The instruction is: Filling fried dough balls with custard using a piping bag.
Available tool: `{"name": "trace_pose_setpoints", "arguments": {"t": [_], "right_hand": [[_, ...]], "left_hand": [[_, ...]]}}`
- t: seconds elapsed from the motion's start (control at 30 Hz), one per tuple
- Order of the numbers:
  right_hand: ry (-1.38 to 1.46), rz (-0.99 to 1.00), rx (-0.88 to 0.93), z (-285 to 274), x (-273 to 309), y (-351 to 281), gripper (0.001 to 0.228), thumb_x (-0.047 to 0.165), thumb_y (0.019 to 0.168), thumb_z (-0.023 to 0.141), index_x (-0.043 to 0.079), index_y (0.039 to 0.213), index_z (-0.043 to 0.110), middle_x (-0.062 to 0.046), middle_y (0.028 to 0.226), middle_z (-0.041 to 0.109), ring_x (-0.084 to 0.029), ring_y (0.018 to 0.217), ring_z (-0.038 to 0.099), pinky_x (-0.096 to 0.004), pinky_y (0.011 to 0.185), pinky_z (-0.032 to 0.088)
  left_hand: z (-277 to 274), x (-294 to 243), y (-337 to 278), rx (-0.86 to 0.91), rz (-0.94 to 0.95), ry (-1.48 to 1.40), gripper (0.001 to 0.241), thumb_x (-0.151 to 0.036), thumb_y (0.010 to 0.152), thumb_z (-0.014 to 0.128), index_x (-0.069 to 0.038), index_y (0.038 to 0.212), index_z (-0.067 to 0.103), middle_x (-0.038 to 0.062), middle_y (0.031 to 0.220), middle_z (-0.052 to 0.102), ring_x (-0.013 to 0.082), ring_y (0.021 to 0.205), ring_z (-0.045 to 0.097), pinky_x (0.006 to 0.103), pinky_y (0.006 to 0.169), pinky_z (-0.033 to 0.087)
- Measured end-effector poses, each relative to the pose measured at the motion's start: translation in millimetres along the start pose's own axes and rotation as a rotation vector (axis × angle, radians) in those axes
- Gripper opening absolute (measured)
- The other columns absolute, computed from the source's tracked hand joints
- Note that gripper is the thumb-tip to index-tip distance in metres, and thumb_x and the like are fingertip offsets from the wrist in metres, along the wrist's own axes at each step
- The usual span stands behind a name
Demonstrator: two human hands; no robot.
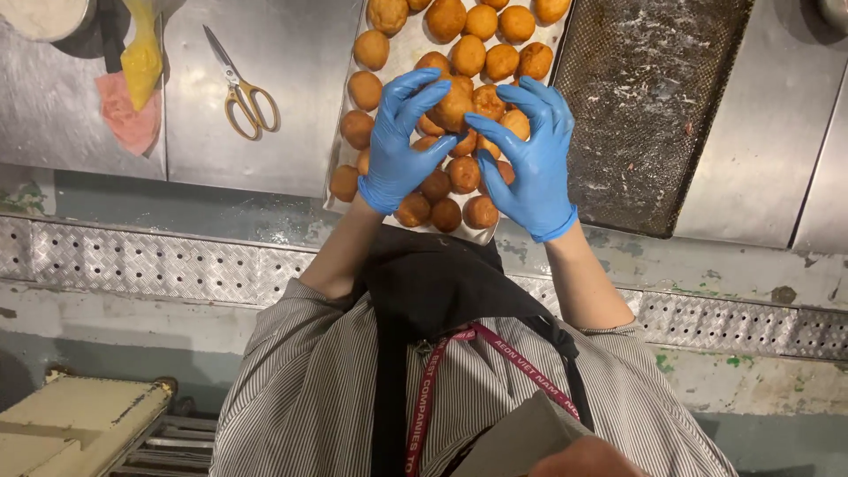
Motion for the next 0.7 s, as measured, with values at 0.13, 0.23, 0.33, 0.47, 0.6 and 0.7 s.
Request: {"name": "trace_pose_setpoints", "arguments": {"t": [0.13, 0.23, 0.33, 0.47, 0.6, 0.7], "right_hand": [[-0.147, -0.007, -0.002, 4.3, 11.0, 2.4, 0.052, 0.007, 0.089, 0.076, 0.022, 0.137, 0.066, -0.012, 0.149, 0.046, -0.039, 0.149, 0.035, -0.058, 0.126, 0.026], [-0.136, 0.045, -0.024, 10.3, 14.3, 0.7, 0.049, 0.007, 0.092, 0.074, 0.015, 0.138, 0.06, -0.013, 0.153, 0.044, -0.04, 0.152, 0.032, -0.059, 0.127, 0.025], [-0.157, 0.055, -0.026, 14.7, 16.2, 2.5, 0.05, 0.004, 0.09, 0.073, 0.013, 0.137, 0.058, -0.015, 0.153, 0.044, -0.041, 0.15, 0.033, -0.059, 0.126, 0.025], [0.124, 0.06, -0.003, 26.7, 1.0, 5.9, 0.054, 0.0, 0.076, 0.064, 0.009, 0.128, 0.064, -0.019, 0.152, 0.044, -0.045, 0.149, 0.034, -0.058, 0.125, 0.027], [-0.16, 0.009, -0.039, 20.4, -14.6, 10.5, 0.039, 0.002, 0.078, 0.068, 0.019, 0.113, 0.074, -0.02, 0.16, 0.04, -0.046, 0.153, 0.029, -0.059, 0.127, 0.021], [0.019, 0.114, 0.049, 32.1, -12.2, 10.4, 0.043, 0.0, 0.07, 0.062, 0.013, 0.109, 0.073, -0.018, 0.157, 0.044, -0.045, 0.154, 0.029, -0.059, 0.127, 0.024]], "left_hand": [[0.2, -2.8, -0.2, -0.032, 0.024, 0.045, 0.067, -0.006, 0.082, 0.091, -0.014, 0.14, 0.059, 0.009, 0.146, 0.05, 0.0296, 0.138, 0.053, 0.0393, 0.116, 0.051], [3.8, -8.0, -2.7, -0.044, 0.08, 0.174, 0.065, -0.01, 0.084, 0.093, -0.014, 0.139, 0.059, 0.008, 0.143, 0.053, 0.0295, 0.134, 0.053, 0.041, 0.114, 0.051], [4.4, -8.7, -1.0, -0.091, 0.103, 0.199, 0.06, -0.008, 0.087, 0.091, -0.014, 0.138, 0.06, 0.008, 0.143, 0.053, 0.0288, 0.132, 0.055, 0.0404, 0.112, 0.052], [5.3, -11.4, 2.4, -0.07, 0.107, 0.115, 0.059, -0.007, 0.088, 0.089, -0.011, 0.138, 0.059, 0.009, 0.142, 0.056, 0.0298, 0.132, 0.059, 0.0402, 0.111, 0.055], [5.5, -6.0, 1.3, -0.042, 0.113, 0.142, 0.057, -0.006, 0.085, 0.088, -0.009, 0.136, 0.061, 0.009, 0.137, 0.058, 0.0286, 0.127, 0.061, 0.0394, 0.107, 0.055], [12.1, -3.1, -0.7, -0.035, 0.158, 0.157, 0.053, -0.005, 0.088, 0.087, -0.009, 0.135, 0.062, 0.008, 0.138, 0.059, 0.0293, 0.13, 0.061, 0.0393, 0.11, 0.057]]}}
Point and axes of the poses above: each hand's wrist, its own y-axis towards the middle knuckle, its own z-axis out of the palm, x = y × z, the point moved 3 cm from there along y, towards the middle knuckle
